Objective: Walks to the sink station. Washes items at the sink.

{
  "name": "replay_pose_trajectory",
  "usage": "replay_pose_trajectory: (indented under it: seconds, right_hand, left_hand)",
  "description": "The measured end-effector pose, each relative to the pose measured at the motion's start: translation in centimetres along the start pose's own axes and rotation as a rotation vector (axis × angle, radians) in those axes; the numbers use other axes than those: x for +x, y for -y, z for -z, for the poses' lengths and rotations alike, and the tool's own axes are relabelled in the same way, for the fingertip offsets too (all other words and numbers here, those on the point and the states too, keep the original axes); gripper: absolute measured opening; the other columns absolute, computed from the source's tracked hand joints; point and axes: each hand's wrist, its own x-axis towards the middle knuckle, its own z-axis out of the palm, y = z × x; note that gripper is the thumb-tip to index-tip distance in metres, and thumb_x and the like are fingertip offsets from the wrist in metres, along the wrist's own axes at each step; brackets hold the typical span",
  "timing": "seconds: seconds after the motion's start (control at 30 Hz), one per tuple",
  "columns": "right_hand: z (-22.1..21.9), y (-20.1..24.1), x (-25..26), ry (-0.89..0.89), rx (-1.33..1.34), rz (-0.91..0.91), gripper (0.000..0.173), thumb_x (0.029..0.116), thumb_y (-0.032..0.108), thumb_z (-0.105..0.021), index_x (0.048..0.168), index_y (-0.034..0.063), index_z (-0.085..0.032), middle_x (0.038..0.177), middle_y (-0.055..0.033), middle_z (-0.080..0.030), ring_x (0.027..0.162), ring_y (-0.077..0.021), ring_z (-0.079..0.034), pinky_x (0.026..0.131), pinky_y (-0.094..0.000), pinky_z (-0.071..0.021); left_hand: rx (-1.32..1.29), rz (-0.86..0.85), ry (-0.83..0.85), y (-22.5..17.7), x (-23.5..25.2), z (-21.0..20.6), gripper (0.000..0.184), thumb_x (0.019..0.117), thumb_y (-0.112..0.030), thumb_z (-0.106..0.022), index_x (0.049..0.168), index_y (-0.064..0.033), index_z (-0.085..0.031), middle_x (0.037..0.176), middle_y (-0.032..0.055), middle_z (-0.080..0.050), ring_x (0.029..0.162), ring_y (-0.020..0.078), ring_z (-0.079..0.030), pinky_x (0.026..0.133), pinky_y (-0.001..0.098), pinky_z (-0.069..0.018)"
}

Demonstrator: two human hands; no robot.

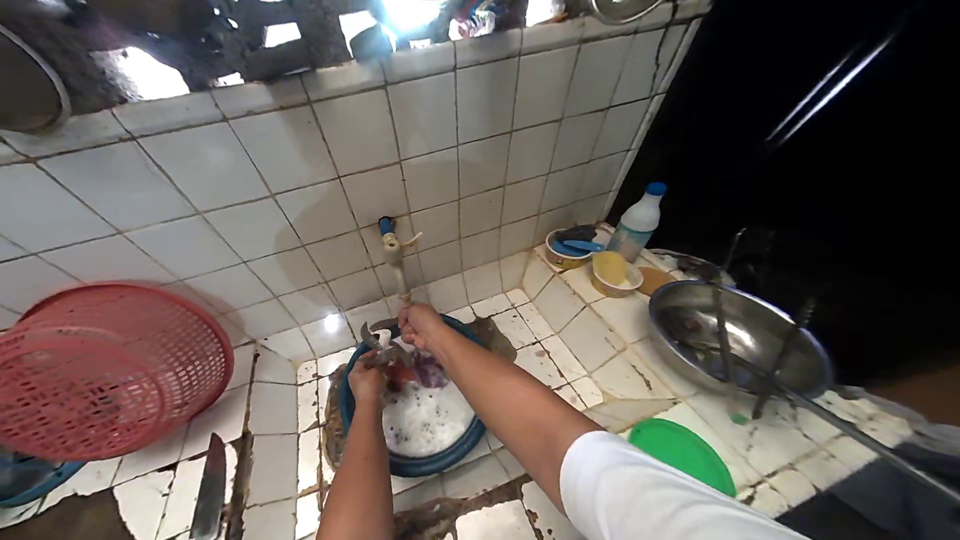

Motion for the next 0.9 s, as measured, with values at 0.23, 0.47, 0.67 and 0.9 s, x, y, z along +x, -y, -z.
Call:
replay_pose_trajectory:
  seconds: [0.23,0.47,0.67,0.9]
  right_hand:
    - [0.3,0.4,0.5,0.125,0.244,0.094,0.020,0.1036,-0.005,-0.050,0.123,-0.0055,-0.056,0.093,-0.0070,-0.063,0.068,-0.0059,-0.058,0.064,-0.0185,-0.0511]
    - [1.8,1.6,-0.8,-0.002,-0.097,-0.005,0.027,0.1077,0.018,-0.048,0.082,0.0104,-0.046,0.058,0.0041,-0.032,0.042,-0.0060,-0.025,0.040,-0.0207,-0.0248]
    - [2.9,2.8,-1.4,-0.021,-0.251,0.164,0.034,0.0942,-0.014,-0.051,0.126,-0.0052,-0.055,0.100,-0.0096,-0.053,0.071,-0.0113,-0.050,0.064,-0.0242,-0.0463]
    - [2.7,2.7,-0.8,-0.058,-0.383,0.076,0.025,0.1106,0.019,-0.047,0.118,0.0012,-0.062,0.076,-0.0004,-0.052,0.052,-0.0068,-0.042,0.048,-0.0221,-0.0366]
  left_hand:
    - [-0.176,0.055,0.068,-0.5,-1.3,-2.7,0.026,0.0983,0.004,-0.060,0.124,0.0095,-0.058,0.103,0.0187,-0.067,0.083,0.0189,-0.065,0.077,0.0370,-0.0568]
    - [-0.289,0.002,0.159,-0.3,-1.5,-5.4,0.022,0.0947,0.003,-0.065,0.115,0.0080,-0.060,0.095,0.0131,-0.068,0.081,0.0147,-0.066,0.076,0.0332,-0.0577]
    - [-0.234,0.051,0.213,-0.1,-1.5,-6.6,0.023,0.0978,0.001,-0.063,0.120,0.0075,-0.061,0.104,0.0171,-0.068,0.089,0.0189,-0.065,0.082,0.0365,-0.0565]
    - [-0.282,0.104,0.254,-0.9,-1.9,-7.0,0.022,0.0971,0.006,-0.060,0.119,0.0078,-0.059,0.100,0.0156,-0.067,0.083,0.0176,-0.065,0.076,0.0347,-0.0573]
